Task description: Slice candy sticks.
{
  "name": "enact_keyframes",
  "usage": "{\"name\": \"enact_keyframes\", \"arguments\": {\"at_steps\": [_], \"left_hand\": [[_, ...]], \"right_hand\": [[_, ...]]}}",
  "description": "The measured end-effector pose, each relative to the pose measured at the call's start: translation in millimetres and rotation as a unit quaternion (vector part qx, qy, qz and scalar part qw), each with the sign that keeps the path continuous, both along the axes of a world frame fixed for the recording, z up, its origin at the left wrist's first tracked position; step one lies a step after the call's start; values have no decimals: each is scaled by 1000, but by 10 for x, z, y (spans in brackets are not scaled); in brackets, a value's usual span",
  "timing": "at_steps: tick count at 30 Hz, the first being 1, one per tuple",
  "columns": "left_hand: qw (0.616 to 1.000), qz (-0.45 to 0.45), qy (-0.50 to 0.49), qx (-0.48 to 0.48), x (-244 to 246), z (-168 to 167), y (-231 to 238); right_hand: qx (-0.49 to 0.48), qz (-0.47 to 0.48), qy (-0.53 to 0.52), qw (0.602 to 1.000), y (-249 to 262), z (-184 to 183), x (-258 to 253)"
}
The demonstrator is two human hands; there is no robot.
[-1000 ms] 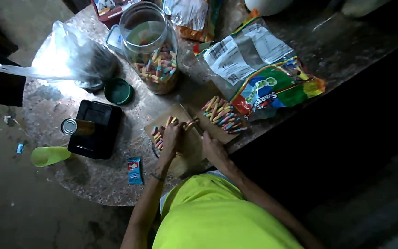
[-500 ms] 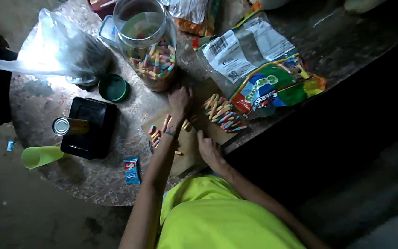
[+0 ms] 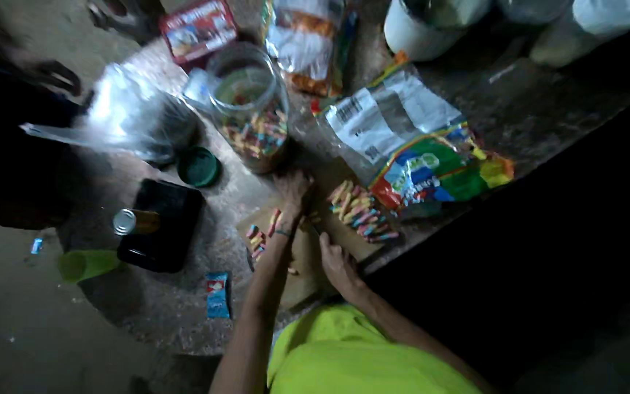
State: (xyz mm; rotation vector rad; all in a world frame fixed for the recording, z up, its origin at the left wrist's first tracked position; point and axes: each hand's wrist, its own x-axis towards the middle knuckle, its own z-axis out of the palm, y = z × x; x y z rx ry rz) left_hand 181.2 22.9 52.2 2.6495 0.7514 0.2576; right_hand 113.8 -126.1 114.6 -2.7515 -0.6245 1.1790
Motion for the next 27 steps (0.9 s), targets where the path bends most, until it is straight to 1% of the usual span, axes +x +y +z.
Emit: {"name": "enact_keyframes", "arguments": {"at_steps": [3, 4, 6, 8, 9, 11, 14, 15, 16, 17, 18, 19, 21, 22, 24, 25, 27], "left_hand": [[1000, 18, 20, -11, 68, -47, 49], [999, 25, 42, -16, 116, -25, 67], [995, 31, 81, -44, 152, 86, 68], [990, 28, 104, -95, 125, 169, 24], [989, 30, 98, -103, 119, 191, 4], [992, 35, 83, -88, 100, 176, -14], [991, 15, 113, -74, 89, 238, 34], [992, 1, 108, -72, 93, 217, 58], [995, -5, 82, -62, 96, 137, 62], [996, -4, 67, -65, 92, 73, 50], [995, 1, 71, -73, 95, 85, 51], [992, 11, 90, -85, 97, 154, 71], [981, 17, 141, -130, 25, 429, 94], [982, 16, 118, -147, -80, 516, 96], [985, 29, 21, -170, -389, 620, 69], [983, 44, -11, -177, -575, 604, 34], [978, 86, -48, -185, -965, 462, -82]], "right_hand": [[-10, 7, -2, 1000, 46, 2, -8], [-9, 6, -6, 1000, 55, -13, -4], [-2, 3, -10, 1000, 32, -37, 5], [9, 0, -8, 1000, -70, -68, 2], [10, 2, -8, 1000, -97, -82, 3], [-6, 17, -7, 1000, -93, -85, -17], [9, 23, -21, 999, -9, -100, -13], [19, 18, -15, 1000, 10, -98, 8], [18, 16, -8, 1000, -14, -94, 10], [16, 16, -8, 1000, -98, -97, -14], [20, 16, -14, 1000, -209, -119, -46], [19, 17, -18, 1000, -302, -151, -79], [11, 33, -12, 999, -347, -160, -58], [21, 37, -6, 999, -290, -123, -17], [52, 29, 18, 998, -141, -44, 98], [55, 27, 29, 998, -137, -46, 126], [41, 47, 23, 998, -244, -105, 138]]}}
